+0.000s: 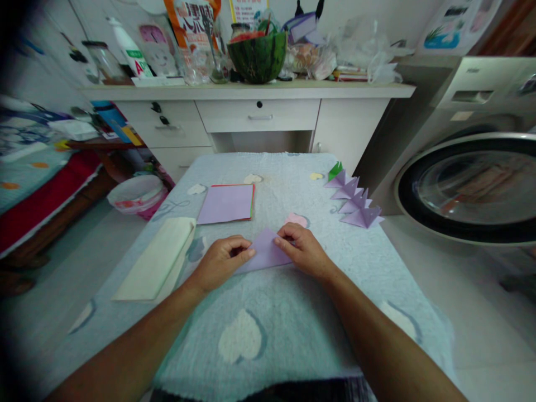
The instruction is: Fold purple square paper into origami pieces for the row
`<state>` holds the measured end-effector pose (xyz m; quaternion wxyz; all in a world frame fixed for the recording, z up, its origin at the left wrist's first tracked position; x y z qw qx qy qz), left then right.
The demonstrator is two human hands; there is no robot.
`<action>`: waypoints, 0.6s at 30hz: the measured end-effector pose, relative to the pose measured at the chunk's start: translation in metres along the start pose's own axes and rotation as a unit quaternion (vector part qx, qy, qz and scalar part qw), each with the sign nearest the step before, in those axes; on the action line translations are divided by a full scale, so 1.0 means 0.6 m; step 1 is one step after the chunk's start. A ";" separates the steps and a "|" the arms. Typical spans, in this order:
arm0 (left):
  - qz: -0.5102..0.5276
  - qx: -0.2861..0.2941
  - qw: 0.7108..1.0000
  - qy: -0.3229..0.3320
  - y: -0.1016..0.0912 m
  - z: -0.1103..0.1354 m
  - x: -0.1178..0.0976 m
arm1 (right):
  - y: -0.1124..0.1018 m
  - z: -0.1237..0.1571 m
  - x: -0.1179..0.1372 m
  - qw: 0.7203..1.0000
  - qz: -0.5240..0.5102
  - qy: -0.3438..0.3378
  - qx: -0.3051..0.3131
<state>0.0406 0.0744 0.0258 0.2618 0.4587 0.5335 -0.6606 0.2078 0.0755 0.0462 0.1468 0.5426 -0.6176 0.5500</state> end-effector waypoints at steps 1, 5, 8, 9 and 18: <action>0.000 0.000 1.000 0.002 0.000 0.000 -0.001 | 0.000 0.000 0.001 1.000 0.002 -0.004 0.001; -0.004 -0.003 1.000 0.007 -0.002 0.001 -0.001 | 0.000 -0.001 0.005 1.000 0.008 -0.011 0.004; -0.002 0.000 1.000 0.006 -0.002 0.001 0.001 | -0.002 0.001 0.002 1.000 -0.006 0.004 -0.002; -0.001 0.002 1.000 0.005 -0.001 0.000 0.001 | -0.002 0.002 -0.001 1.000 -0.012 0.012 -0.003; 0.008 0.005 1.000 -0.015 0.001 0.001 0.003 | 0.004 0.004 -0.010 0.998 -0.036 0.055 0.000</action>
Point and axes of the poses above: each hand's wrist, its own z-axis away from the middle knuckle, its own y-axis out of the palm, x = y × z, the point moved 8 cm from there along -z, towards the middle knuckle, and after that the axes turned 7 degrees about -y, right-handed, at the moved point
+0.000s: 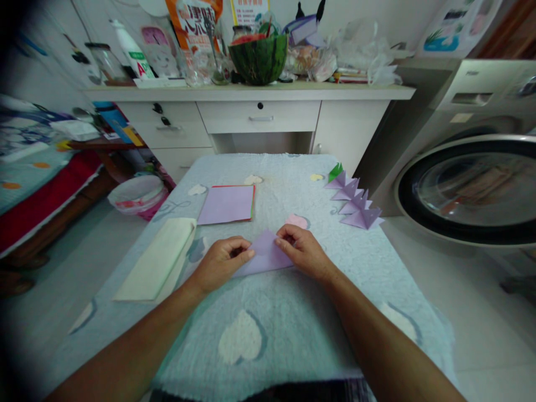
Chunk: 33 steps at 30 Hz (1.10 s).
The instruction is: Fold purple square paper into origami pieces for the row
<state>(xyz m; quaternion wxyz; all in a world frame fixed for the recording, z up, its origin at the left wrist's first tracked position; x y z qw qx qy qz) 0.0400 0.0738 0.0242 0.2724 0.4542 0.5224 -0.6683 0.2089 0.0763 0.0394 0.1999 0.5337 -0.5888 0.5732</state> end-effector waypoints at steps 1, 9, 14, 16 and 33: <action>0.001 -0.001 1.000 -0.002 0.000 0.000 0.001 | 0.000 0.000 0.000 1.000 -0.001 0.003 0.000; 0.007 -0.006 1.000 -0.003 -0.001 0.001 0.005 | -0.001 0.002 0.003 1.000 -0.008 0.006 0.002; 0.015 0.002 1.000 -0.008 0.001 0.000 0.005 | 0.000 0.002 0.000 1.000 -0.012 0.014 0.004; 0.012 0.002 1.000 -0.008 0.001 0.001 0.003 | 0.000 0.002 0.000 1.000 -0.014 0.014 0.004; 0.001 0.009 1.000 -0.004 0.001 0.003 -0.003 | -0.002 0.003 0.000 1.000 -0.011 0.018 0.005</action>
Point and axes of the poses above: each hand's wrist, its own z-axis away from the middle knuckle, its own y-axis out of the palm, x = y × z, the point moved 8 cm from there along -z, towards the middle knuckle, and after that the axes turned 7 degrees about -y, right-handed, at the moved point
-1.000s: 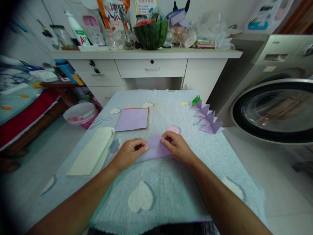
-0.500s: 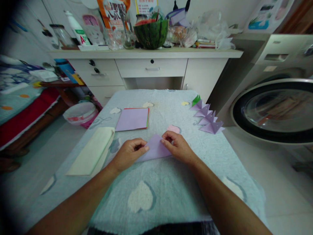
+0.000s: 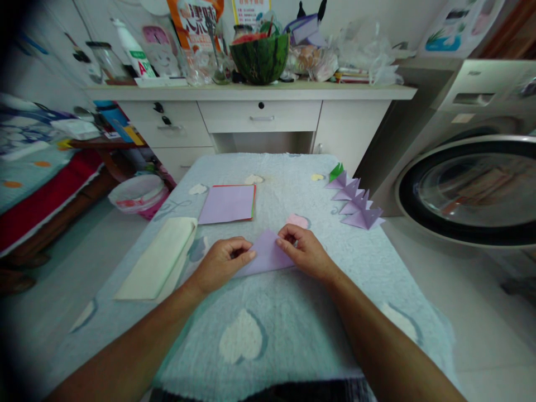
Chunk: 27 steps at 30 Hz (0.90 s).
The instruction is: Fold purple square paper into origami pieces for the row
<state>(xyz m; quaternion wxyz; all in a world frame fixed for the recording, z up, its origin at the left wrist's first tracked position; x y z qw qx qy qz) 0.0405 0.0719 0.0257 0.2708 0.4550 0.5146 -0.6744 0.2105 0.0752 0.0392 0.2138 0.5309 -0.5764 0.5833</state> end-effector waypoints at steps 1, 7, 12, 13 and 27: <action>-0.002 0.000 1.000 0.001 0.000 0.000 0.000 | 0.000 0.000 0.000 1.000 0.000 0.000 0.000; 0.000 -0.004 1.000 0.007 -0.001 0.001 -0.001 | -0.001 0.001 0.000 1.000 0.003 0.000 0.000; 0.000 -0.006 1.000 0.008 -0.001 0.000 0.000 | 0.000 0.001 0.002 1.000 0.001 -0.001 -0.002; 0.000 -0.007 1.000 0.008 -0.001 0.000 0.000 | 0.000 0.001 0.003 1.000 0.000 -0.003 -0.003; 0.012 -0.016 1.000 0.000 -0.003 -0.002 0.007 | -0.008 0.001 0.025 0.986 0.142 -0.061 -0.060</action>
Point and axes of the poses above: each hand's wrist, its own z-axis away from the middle knuckle, its own y-axis out of the palm, x = y × z, the point moved 8 cm from there along -z, towards the middle knuckle, and after that the axes turned 7 degrees about -y, right-handed, at the moved point
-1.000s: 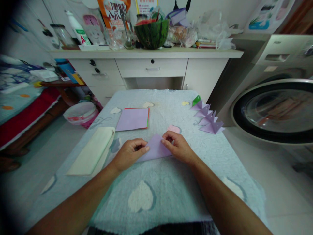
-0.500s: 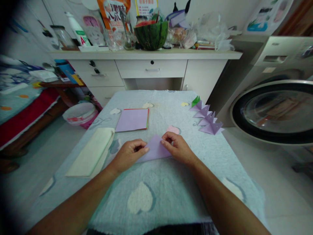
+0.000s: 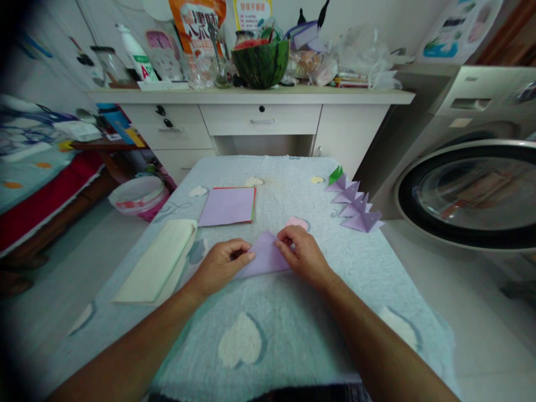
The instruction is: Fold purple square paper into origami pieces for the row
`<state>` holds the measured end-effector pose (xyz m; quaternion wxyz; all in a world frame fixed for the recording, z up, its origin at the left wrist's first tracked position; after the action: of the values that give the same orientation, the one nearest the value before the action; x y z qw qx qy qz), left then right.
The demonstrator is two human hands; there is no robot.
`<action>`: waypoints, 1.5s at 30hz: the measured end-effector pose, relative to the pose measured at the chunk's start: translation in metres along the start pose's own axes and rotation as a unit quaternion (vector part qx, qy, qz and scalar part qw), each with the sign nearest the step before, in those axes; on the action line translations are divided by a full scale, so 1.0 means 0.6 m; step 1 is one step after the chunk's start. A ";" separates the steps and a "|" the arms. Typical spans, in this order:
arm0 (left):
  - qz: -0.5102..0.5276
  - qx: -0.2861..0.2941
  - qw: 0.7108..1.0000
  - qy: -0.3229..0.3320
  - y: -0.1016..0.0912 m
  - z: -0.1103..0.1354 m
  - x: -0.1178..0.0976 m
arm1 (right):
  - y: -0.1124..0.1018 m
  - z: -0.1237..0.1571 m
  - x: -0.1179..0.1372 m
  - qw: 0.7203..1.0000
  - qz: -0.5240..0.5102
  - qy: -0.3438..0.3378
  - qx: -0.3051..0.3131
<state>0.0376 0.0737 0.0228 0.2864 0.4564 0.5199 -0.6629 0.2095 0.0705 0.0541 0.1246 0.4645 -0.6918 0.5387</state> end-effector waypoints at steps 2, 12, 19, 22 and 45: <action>0.001 -0.001 1.000 -0.001 -0.001 0.000 0.000 | 0.000 0.000 0.001 1.000 -0.004 -0.003 0.000; 0.001 -0.001 1.000 0.005 -0.003 0.002 -0.007 | 0.002 0.002 -0.003 0.998 -0.056 0.007 0.012; 0.001 0.007 1.000 0.010 -0.002 0.002 -0.008 | 0.003 0.002 -0.004 0.998 -0.066 0.016 0.016; 0.004 0.008 1.000 0.006 -0.001 0.003 -0.007 | 0.003 0.001 -0.004 0.998 -0.067 0.016 0.016; 0.000 0.025 1.000 -0.006 0.005 0.005 -0.003 | 0.005 0.003 0.002 0.995 -0.098 -0.009 0.029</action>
<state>0.0401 0.0698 0.0229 0.2778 0.4593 0.5020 -0.6782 0.2069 0.0685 0.0523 0.1568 0.5386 -0.6281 0.5393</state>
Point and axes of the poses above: each hand's wrist, its own z-axis away from the middle knuckle, its own y-axis out of the palm, x = y × z, the point moved 8 cm from there along -z, towards the middle knuckle, and after that the axes turned 7 degrees about -y, right-handed, at the moved point
